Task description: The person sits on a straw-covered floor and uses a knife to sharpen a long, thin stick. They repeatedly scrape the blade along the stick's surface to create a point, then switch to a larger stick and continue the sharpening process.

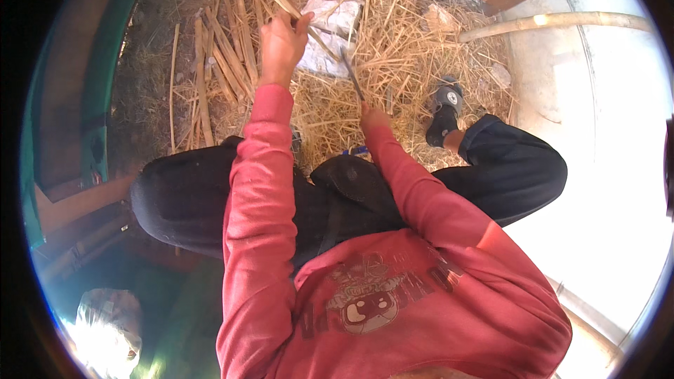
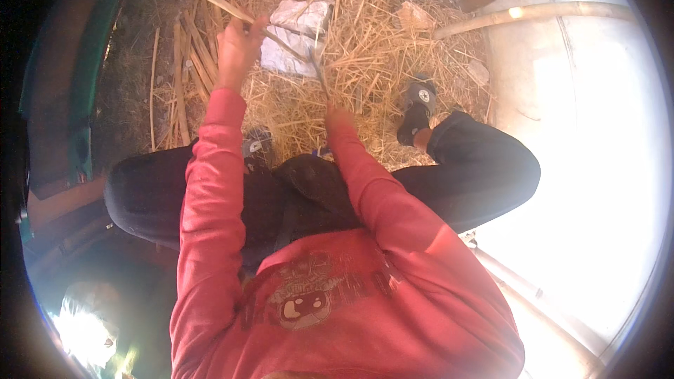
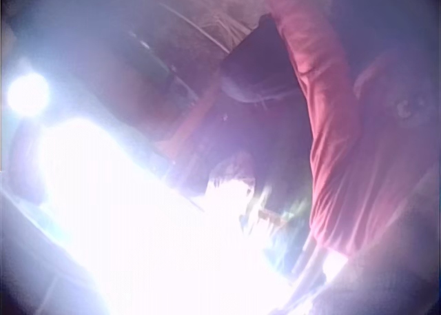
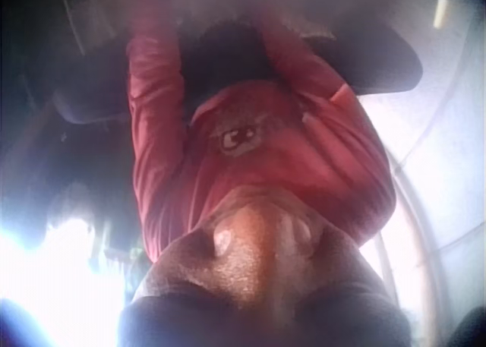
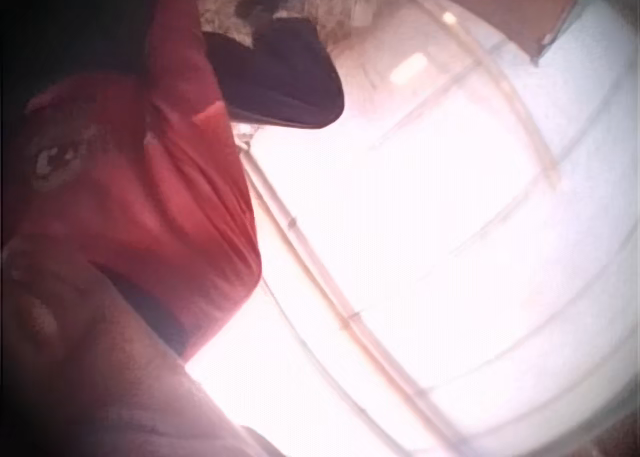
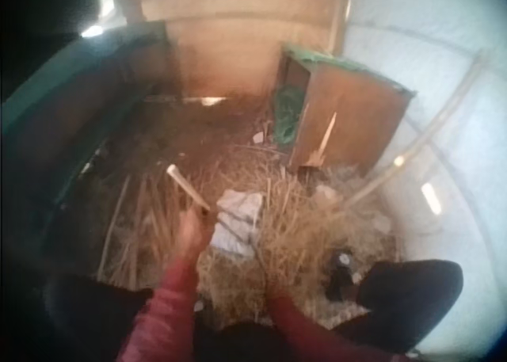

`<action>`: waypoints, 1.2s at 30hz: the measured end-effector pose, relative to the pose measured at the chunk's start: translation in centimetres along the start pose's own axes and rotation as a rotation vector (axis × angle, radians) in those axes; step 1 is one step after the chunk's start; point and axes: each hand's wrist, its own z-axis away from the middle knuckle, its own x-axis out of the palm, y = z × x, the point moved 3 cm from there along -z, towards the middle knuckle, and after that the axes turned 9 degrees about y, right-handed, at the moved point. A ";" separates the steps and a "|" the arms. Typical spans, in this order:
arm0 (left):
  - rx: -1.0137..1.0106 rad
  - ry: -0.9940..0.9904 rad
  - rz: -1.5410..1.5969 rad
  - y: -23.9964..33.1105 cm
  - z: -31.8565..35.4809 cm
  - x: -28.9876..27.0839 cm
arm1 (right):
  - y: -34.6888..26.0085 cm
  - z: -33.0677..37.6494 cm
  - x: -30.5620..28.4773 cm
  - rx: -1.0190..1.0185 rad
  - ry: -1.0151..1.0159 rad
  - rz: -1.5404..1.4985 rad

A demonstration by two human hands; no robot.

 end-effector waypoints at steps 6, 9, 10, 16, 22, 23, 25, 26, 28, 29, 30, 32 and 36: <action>0.060 0.006 -0.025 -1.9 -0.3 -0.6 | -5.0 -2.6 -5.8 0.021 -0.036 -0.244; 0.082 -0.045 0.016 -1.4 -0.4 -0.8 | -7.9 -1.0 -9.4 -0.098 0.033 -0.557; 0.132 -0.049 -0.034 -1.7 -0.6 -0.8 | -8.4 -0.9 -9.1 -0.108 0.015 -0.614; 0.047 -0.212 0.081 -1.2 -0.3 -0.4 | 0.2 -1.8 0.6 -0.048 -0.066 0.058; 0.086 -0.235 0.023 -0.9 -0.3 -0.8 | -4.6 -2.0 -4.5 -0.090 0.018 -0.355; 0.095 -0.235 0.024 -1.0 -0.3 -0.8 | -5.2 -1.5 -5.0 -0.099 0.028 -0.446; 0.133 -0.222 0.032 -0.9 -0.3 -0.6 | -6.0 -1.0 -5.3 -0.119 0.050 -0.631; 0.152 -0.221 0.040 -0.8 -0.1 -0.3 | -5.5 -0.6 -4.3 -0.137 -0.035 -0.413; 0.130 -0.232 0.052 -1.5 0.8 -0.1 | -3.8 -0.7 -1.3 -0.123 -0.149 -0.100; 0.139 -0.223 0.053 -1.4 0.0 -0.3 | -2.9 -1.1 -0.4 -0.091 -0.181 -0.001; 0.066 -0.308 0.058 -0.9 0.0 -0.5 | -1.0 -1.5 0.0 -0.002 -0.183 -0.020; 0.048 -0.314 0.025 0.0 0.1 -0.7 | 0.6 -2.7 0.3 0.148 -0.232 -0.087; 0.074 -0.265 0.048 0.0 -0.2 -0.4 | -2.0 -3.4 -1.2 -0.035 -0.043 -0.213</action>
